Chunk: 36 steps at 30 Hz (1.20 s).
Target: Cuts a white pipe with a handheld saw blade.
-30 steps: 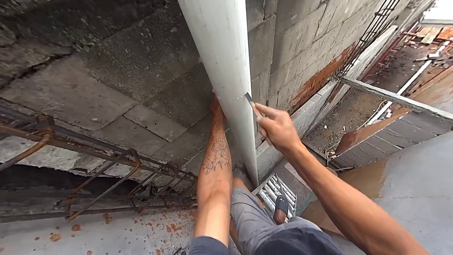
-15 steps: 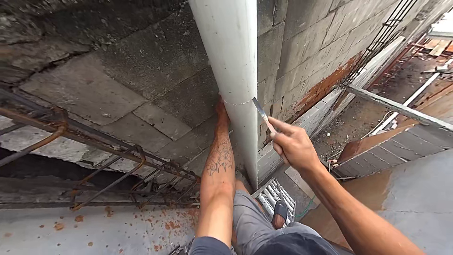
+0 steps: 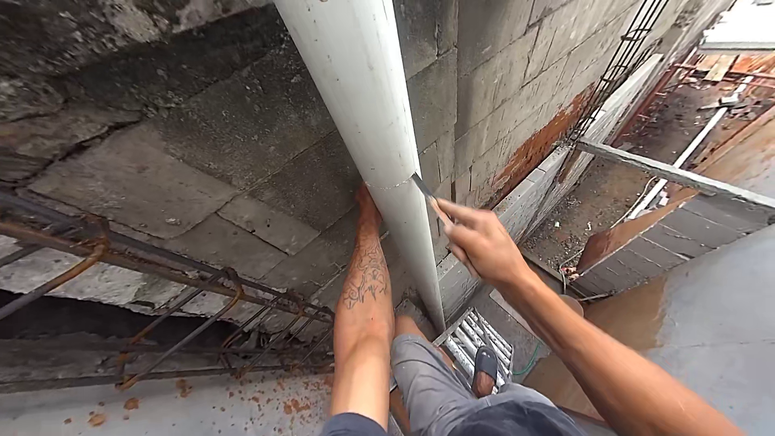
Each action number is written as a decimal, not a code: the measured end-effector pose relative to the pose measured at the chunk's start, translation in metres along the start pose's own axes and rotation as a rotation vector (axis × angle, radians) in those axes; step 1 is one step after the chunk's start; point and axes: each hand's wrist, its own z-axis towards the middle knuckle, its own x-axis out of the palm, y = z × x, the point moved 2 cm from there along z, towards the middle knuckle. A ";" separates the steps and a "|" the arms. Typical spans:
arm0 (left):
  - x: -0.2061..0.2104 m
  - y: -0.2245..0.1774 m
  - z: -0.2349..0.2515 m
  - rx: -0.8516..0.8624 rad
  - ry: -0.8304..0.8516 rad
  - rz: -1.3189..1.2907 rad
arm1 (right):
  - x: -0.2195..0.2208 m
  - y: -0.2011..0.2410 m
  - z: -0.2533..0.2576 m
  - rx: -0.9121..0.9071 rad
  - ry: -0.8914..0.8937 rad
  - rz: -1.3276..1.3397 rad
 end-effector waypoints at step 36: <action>0.003 0.000 0.000 0.015 -0.035 0.004 | 0.013 -0.006 0.014 0.003 -0.049 0.000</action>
